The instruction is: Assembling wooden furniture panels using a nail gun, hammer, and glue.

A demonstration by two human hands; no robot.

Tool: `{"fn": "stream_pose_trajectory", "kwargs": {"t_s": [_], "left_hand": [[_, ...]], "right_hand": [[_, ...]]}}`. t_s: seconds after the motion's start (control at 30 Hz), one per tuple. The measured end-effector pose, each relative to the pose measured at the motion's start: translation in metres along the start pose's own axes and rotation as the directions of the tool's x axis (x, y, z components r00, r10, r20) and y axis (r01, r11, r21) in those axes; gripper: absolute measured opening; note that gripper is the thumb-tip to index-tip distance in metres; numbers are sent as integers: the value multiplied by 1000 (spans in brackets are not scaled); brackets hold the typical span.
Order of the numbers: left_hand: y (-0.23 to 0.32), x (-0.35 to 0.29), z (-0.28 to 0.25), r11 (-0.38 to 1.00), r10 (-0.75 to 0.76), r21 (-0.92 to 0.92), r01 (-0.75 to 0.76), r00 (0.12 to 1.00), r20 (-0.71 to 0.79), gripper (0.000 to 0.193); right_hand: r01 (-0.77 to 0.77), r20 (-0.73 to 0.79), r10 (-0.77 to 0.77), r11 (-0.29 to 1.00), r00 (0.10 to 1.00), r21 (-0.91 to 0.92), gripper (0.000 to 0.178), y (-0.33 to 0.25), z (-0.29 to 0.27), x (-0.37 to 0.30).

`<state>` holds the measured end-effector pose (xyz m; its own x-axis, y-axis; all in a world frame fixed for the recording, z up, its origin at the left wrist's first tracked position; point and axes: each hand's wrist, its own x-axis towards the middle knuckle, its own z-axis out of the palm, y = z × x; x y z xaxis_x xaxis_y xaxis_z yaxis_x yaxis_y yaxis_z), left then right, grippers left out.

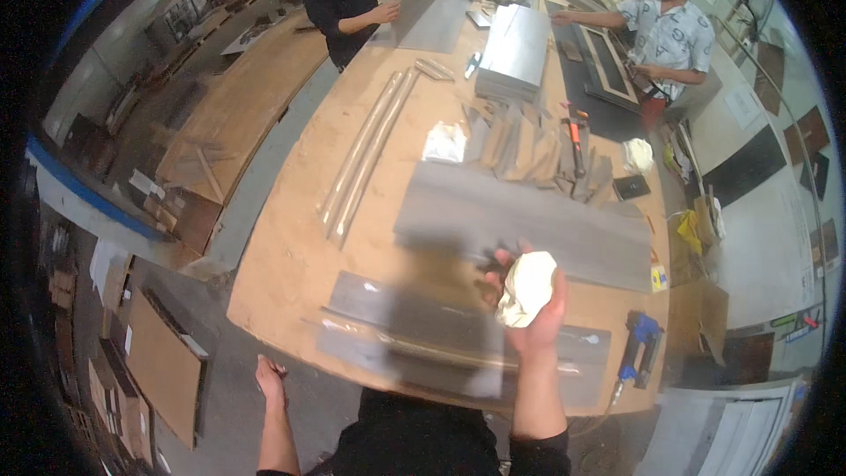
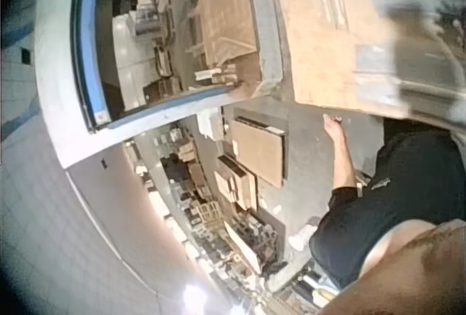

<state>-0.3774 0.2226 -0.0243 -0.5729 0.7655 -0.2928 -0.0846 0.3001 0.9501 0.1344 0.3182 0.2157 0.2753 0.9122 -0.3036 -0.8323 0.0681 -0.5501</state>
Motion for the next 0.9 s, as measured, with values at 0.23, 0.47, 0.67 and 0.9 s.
{"fn": "stream_pose_trajectory", "kwargs": {"t_s": [0.23,0.47,0.67,0.9], "left_hand": [[-6,62,-9,950,-255,161,269,962,-103,14],[-71,157,-68,991,-130,-51,123,974,-185,7],[-18,196,-68,982,143,158,-101,948,-285,5],[106,163,21,910,354,329,-251,884,-305,31]], "right_hand": [[-159,-78,142,940,987,-300,33,62,-45,145],[-90,-86,70,962,994,-259,32,76,11,308],[116,-320,-431,728,844,-676,40,104,23,320],[153,-111,-381,598,918,-787,28,178,-21,133]]}}
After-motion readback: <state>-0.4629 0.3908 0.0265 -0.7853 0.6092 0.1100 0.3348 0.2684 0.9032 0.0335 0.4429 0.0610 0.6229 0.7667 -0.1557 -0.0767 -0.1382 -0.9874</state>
